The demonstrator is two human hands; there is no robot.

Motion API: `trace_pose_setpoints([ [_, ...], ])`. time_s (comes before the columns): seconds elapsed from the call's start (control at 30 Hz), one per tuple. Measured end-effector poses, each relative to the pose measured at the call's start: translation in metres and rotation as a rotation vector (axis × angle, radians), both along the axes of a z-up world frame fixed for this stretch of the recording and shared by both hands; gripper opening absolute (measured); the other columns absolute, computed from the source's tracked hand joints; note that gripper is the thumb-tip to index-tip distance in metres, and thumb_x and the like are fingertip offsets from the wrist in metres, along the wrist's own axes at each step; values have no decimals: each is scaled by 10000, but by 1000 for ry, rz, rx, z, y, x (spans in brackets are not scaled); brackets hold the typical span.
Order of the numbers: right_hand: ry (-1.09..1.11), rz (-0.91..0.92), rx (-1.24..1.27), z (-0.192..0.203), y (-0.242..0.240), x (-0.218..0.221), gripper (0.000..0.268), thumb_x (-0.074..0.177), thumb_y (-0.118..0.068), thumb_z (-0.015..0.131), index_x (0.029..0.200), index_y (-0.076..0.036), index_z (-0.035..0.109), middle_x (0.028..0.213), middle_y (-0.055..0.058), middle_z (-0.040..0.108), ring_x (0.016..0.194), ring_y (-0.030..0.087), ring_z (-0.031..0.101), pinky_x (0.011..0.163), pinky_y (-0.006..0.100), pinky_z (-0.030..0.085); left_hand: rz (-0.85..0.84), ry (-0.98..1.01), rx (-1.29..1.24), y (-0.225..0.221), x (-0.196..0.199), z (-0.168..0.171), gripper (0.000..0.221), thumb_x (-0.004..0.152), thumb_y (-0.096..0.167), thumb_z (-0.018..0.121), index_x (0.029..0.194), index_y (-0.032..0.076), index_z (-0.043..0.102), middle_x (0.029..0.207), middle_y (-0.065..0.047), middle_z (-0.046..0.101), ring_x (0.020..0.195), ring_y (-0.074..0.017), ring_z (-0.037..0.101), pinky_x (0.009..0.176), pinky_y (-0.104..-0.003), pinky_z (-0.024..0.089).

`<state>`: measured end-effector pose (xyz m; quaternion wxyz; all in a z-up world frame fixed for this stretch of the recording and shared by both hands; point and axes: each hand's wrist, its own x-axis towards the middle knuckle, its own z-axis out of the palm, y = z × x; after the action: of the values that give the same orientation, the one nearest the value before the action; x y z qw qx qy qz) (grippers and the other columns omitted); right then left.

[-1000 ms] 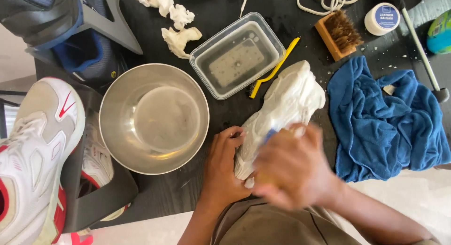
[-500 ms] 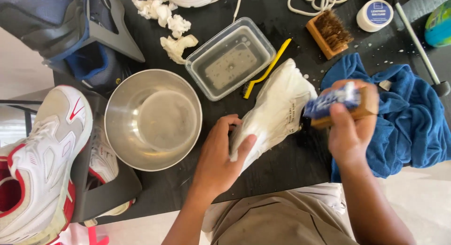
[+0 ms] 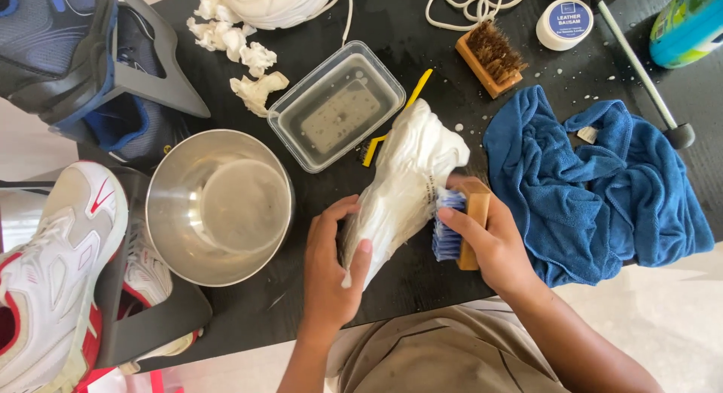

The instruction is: Scrubbing the sole and sides of a white sneaker with a brush and cleaning solution

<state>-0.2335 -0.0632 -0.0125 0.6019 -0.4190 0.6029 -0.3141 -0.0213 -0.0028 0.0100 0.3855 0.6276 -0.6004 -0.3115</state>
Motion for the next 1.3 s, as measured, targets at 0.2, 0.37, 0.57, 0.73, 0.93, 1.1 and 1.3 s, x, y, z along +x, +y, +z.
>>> trace_pose_setpoints([
  [0.2, -226, 352, -257, 8, -3, 0, 343, 839, -395, 657, 1041, -120, 625, 817, 21, 626, 643, 144, 613, 608, 295, 520, 100, 62, -110, 11, -14, -1, 501, 1015, 473, 426, 1257, 62, 577, 1393, -148, 627, 1262, -285, 602, 1070, -416, 442],
  [0.37, -254, 414, -338, 18, -7, -1, 326, 849, -335, 679, 1063, -97, 614, 875, 12, 586, 685, 122, 597, 605, 271, 497, 167, 375, -82, 18, -23, 2, 481, 992, 467, 467, 1152, 31, 595, 1331, -185, 662, 1201, -260, 641, 889, -333, 480],
  [0.57, -49, 764, -610, 67, -41, -24, 316, 813, -328, 722, 1020, -108, 630, 908, 23, 613, 712, 130, 581, 638, 283, 495, 155, 325, -158, 26, -14, 19, 424, 1047, 414, 417, 1127, 46, 611, 1243, -161, 677, 1152, -226, 633, 844, -301, 480],
  [0.73, -34, 1312, -727, 113, -83, -22, 350, 815, -456, 717, 944, -135, 668, 818, 14, 632, 684, 167, 581, 636, 343, 527, 77, -30, -407, 26, 7, 24, 407, 948, 183, 621, 1312, 60, 486, 1385, -229, 507, 1300, -359, 548, 987, -415, 498],
  [0.93, -10, 1856, -413, 124, -108, 34, 293, 775, -444, 720, 832, -168, 643, 713, -19, 594, 564, 148, 568, 524, 332, 486, -245, -376, -358, 29, 30, 22, 846, 732, 268, 788, 1503, 216, 444, 1663, -270, 243, 1550, -492, 358, 1231, -600, 364],
  [1.1, 164, 2027, -192, 128, -116, 83, 318, 752, -439, 745, 866, -143, 734, 730, -17, 681, 640, 124, 616, 618, 299, 503, -153, -416, -372, 42, 17, 26, 672, 760, 150, 633, 1424, 86, 555, 1448, -205, 547, 1185, -377, 644, 986, -466, 553],
  [1.3, 252, 1757, -476, 142, -129, 61, 241, 869, -367, 709, 1069, -236, 676, 1138, -70, 686, 950, 146, 690, 806, 357, 520, 133, -496, -190, 54, 14, 17, 714, 781, 262, 760, 1441, 130, 521, 1470, -155, 511, 1222, -352, 614, 886, -439, 588],
])
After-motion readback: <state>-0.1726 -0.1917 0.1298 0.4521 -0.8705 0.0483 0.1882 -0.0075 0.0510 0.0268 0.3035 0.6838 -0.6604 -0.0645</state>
